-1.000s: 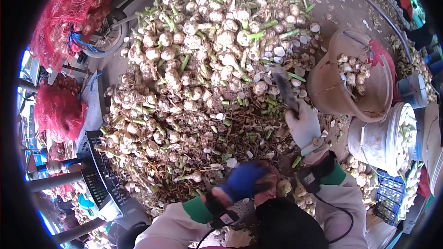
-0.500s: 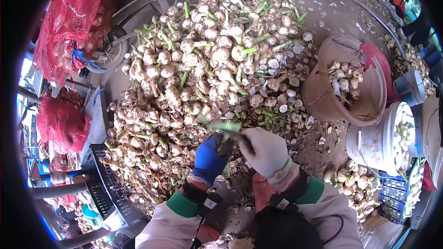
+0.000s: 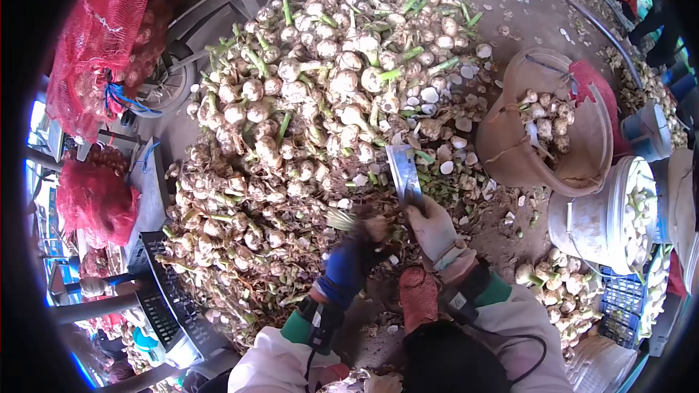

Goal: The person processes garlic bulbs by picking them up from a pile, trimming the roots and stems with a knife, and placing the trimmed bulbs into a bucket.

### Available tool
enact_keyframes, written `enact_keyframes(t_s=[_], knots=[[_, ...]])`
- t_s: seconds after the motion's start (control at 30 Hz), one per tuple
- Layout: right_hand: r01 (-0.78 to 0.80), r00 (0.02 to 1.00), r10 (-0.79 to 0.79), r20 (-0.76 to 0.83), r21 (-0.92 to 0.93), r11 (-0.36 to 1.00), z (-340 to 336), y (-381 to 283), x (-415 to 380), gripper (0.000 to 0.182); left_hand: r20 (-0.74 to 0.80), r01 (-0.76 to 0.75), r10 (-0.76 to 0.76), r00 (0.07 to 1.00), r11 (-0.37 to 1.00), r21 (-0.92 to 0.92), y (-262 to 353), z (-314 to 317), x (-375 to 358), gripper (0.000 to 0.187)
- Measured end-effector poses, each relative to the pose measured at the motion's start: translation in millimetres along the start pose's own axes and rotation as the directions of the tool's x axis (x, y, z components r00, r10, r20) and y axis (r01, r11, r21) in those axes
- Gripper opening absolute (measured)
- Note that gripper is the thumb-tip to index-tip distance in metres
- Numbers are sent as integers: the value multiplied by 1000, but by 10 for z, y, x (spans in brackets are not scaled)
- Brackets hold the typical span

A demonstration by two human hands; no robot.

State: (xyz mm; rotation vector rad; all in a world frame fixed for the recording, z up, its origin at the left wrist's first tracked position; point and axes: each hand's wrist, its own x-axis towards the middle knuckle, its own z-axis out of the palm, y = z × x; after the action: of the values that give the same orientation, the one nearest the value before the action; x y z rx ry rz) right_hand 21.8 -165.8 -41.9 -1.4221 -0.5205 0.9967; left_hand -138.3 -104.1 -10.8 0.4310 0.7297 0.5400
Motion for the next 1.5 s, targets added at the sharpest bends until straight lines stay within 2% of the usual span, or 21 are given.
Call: enact_keyframes(t_s=[0.07,0.2,0.27,0.33,0.4,0.47,0.5,0.6,0.67,0.73,0.77,0.8,0.83,0.9,1.0,1.1,1.2,1.23,1.33,1.4,1.5], knots=[[23,999,-20,40,-76,997,69,-11,-95,20,96,-134,98,991,849,511,-193,-109,20,39],[130,978,-38,203,-461,878,-59,-401,-185,16,48,-263,301,953,733,627,-63,-16,47,27],[199,957,-287,29,-788,582,-211,-412,-60,15,33,-253,318,948,683,685,128,88,-28,21],[161,958,-286,-3,-820,549,-185,-561,-61,12,74,-325,464,883,488,810,186,35,-1,22],[513,839,-474,266,-677,528,66,-997,-332,10,60,-349,457,887,579,737,197,-36,-15,23],[566,812,-446,377,-696,442,98,-940,-378,10,213,-324,432,876,201,925,226,-193,-33,26],[478,875,-338,347,-729,489,28,-695,-296,12,135,-443,510,849,550,708,180,-30,-30,28],[202,978,-44,206,-857,475,-316,2,-198,17,-49,-260,439,897,614,746,237,29,-84,28],[-1,999,25,39,-525,851,-431,146,-287,24,-63,-228,395,917,646,728,183,93,-76,23],[-207,971,227,68,-223,952,-307,227,-280,27,5,-278,306,952,858,433,-62,130,-34,27],[-9,996,28,88,-210,978,-288,548,-163,26,286,-533,463,839,594,603,-117,322,-49,36],[195,978,-175,114,-193,962,-182,431,-105,26,287,-532,460,840,600,598,-169,283,-8,36],[-268,953,219,211,244,932,-216,266,-108,25,376,-570,475,795,377,730,-222,184,58,42],[-238,963,199,182,222,946,-98,-20,-114,26,464,-528,381,800,80,845,-133,73,76,55],[-8,992,34,119,-213,977,22,-433,-254,27,262,-319,197,945,368,873,-60,222,-67,56],[494,861,-439,258,-630,599,38,-689,-308,24,213,-293,201,956,652,700,-55,139,3,49],[354,930,-342,137,-581,732,-77,-782,-196,23,201,-333,265,943,730,598,-81,209,-20,42],[134,991,-112,74,-564,815,-171,-721,-143,22,220,-381,319,922,641,667,-90,190,-7,42],[118,987,-80,142,-285,951,-88,-555,-249,24,264,-440,407,874,436,785,-132,150,-10,43],[122,988,-69,138,-433,893,-42,-739,-318,27,252,-281,198,947,891,356,-160,289,-69,49],[193,978,-137,157,-426,884,-37,-741,-278,26,228,-198,122,966,916,348,4,247,-134,42]])
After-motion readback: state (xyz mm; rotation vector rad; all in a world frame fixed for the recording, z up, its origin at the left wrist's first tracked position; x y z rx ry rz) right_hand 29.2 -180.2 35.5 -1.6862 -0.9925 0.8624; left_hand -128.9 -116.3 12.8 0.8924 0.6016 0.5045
